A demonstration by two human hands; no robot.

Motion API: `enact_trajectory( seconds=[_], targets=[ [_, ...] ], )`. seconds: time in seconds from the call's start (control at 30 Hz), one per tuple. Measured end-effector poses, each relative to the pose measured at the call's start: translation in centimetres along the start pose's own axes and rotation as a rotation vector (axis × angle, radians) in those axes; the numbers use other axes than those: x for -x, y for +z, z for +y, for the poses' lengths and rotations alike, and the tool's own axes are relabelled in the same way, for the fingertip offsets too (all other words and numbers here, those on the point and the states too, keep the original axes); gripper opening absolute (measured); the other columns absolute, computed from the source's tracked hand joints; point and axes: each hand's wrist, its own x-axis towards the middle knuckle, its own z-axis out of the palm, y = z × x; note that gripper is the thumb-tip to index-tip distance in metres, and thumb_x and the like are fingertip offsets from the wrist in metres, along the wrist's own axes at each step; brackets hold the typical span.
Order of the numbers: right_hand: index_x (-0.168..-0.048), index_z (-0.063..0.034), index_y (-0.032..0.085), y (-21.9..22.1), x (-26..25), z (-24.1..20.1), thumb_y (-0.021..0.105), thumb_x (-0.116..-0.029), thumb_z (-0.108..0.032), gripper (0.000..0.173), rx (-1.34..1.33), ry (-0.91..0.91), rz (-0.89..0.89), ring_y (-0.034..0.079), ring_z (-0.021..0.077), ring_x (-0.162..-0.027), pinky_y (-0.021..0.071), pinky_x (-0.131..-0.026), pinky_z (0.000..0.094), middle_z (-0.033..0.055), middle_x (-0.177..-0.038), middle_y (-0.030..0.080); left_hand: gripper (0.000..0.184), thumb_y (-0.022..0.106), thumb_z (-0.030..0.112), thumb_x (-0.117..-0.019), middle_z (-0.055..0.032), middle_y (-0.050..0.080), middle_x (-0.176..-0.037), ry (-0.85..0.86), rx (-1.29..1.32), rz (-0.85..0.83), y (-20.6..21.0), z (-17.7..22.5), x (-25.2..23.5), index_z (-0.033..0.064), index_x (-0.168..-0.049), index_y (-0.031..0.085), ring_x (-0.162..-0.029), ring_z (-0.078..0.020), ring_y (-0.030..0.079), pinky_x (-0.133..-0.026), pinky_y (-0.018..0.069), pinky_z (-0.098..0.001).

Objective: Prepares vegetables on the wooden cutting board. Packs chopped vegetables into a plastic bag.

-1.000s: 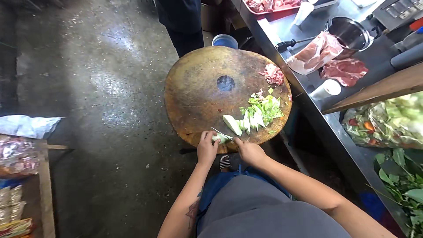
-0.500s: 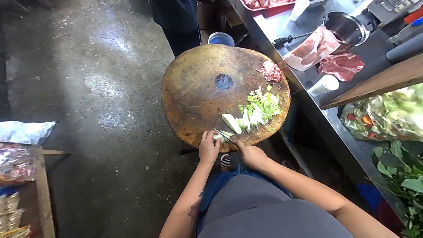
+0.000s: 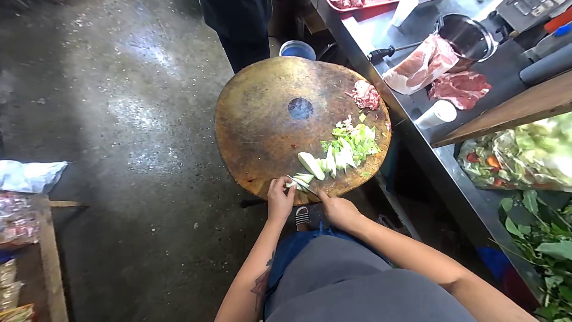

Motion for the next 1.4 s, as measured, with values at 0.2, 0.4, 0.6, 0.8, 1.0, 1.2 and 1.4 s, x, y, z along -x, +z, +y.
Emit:
enact_trajectory(
  seconds=[0.2, 0.4, 0.6, 0.8, 1.0, 1.2, 1.4],
  targets=[
    [-0.152, -0.016, 0.036, 1.3, -0.1, 2.3, 0.036, -0.1098, -0.025, 0.043, -0.002, -0.008, -0.049, 0.069, 0.043, -0.104, 0.0549, -0.085, 0.0605, 0.0224, -0.109, 0.068, 0.025, 0.073, 0.017, -0.0948, -0.0176, 0.064, -0.115, -0.05, 0.091, 0.017, 0.1, -0.9, -0.1, 0.0028, -0.116, 0.069, -0.091, -0.0197, 0.068, -0.084, 0.0582, -0.0327],
    [-0.147, -0.0139, 0.042, 1.0, 0.7, 1.4, 0.035, -0.1113, -0.032, 0.04, -0.045, -0.084, 0.034, 0.069, 0.0415, -0.102, 0.0557, -0.084, 0.0584, 0.0214, -0.112, 0.067, 0.019, 0.065, 0.012, -0.0986, -0.016, 0.065, -0.11, -0.075, 0.193, 0.026, 0.2, -1.8, -0.3, 0.0007, -0.114, 0.068, -0.09, -0.0189, 0.07, -0.082, 0.0609, -0.0344],
    [-0.147, -0.0158, 0.041, 0.9, 0.5, 0.4, 0.034, -0.1116, -0.031, 0.04, -0.012, -0.032, 0.025, 0.069, 0.0422, -0.102, 0.0562, -0.083, 0.0582, 0.0221, -0.114, 0.066, 0.018, 0.068, 0.014, -0.097, -0.0135, 0.067, -0.104, -0.06, 0.197, 0.072, 0.7, -2.0, -0.2, 0.0009, -0.109, 0.068, -0.087, -0.0159, 0.07, -0.081, 0.0608, -0.0318],
    [-0.149, -0.0144, 0.036, 0.1, -0.6, -0.4, 0.035, -0.1099, -0.021, 0.04, -0.003, -0.013, -0.071, 0.068, 0.0439, -0.107, 0.0548, -0.086, 0.0615, 0.0235, -0.111, 0.068, 0.016, 0.069, 0.014, -0.0961, -0.0118, 0.068, -0.1, -0.059, 0.192, 0.067, 0.7, -2.0, -0.3, 0.0015, -0.107, 0.069, -0.083, -0.0137, 0.07, -0.077, 0.0611, -0.0299],
    [-0.147, -0.0107, 0.037, -0.2, -2.6, 4.3, 0.037, -0.1122, -0.036, 0.043, -0.413, -0.225, -0.242, 0.066, 0.0276, -0.067, 0.0571, -0.066, 0.046, 0.0171, -0.093, 0.063, 0.017, 0.07, 0.015, -0.0962, -0.013, 0.067, -0.102, -0.072, 0.133, 0.057, 0.6, -1.5, -0.4, 0.0009, -0.107, 0.069, -0.085, -0.0142, 0.069, -0.079, 0.0604, -0.0291],
    [-0.144, -0.0095, 0.042, 0.0, -0.9, 7.7, 0.04, -0.1107, -0.037, 0.043, -0.59, -0.228, 0.006, 0.066, 0.0248, -0.069, 0.0583, -0.069, 0.0453, 0.014, -0.088, 0.064, 0.035, 0.065, 0.025, -0.1007, -0.0185, 0.059, -0.132, 0.008, -0.157, -0.104, -0.5, 1.9, -4.2, 0.0113, -0.133, 0.064, -0.116, -0.0339, 0.062, -0.099, 0.0523, -0.0517],
    [-0.136, -0.0064, 0.049, 0.9, 1.1, 10.3, 0.043, -0.1096, -0.037, 0.04, -0.448, -0.238, 0.116, 0.067, 0.0301, -0.079, 0.0552, -0.076, 0.0502, 0.0154, -0.087, 0.065, 0.058, 0.076, 0.008, -0.09, -0.0109, 0.056, -0.145, 0.373, -0.446, -0.553, -0.1, 5.2, -11.4, 0.0236, -0.144, 0.06, -0.135, -0.0388, 0.05, -0.106, 0.0466, -0.0593]
  ],
)
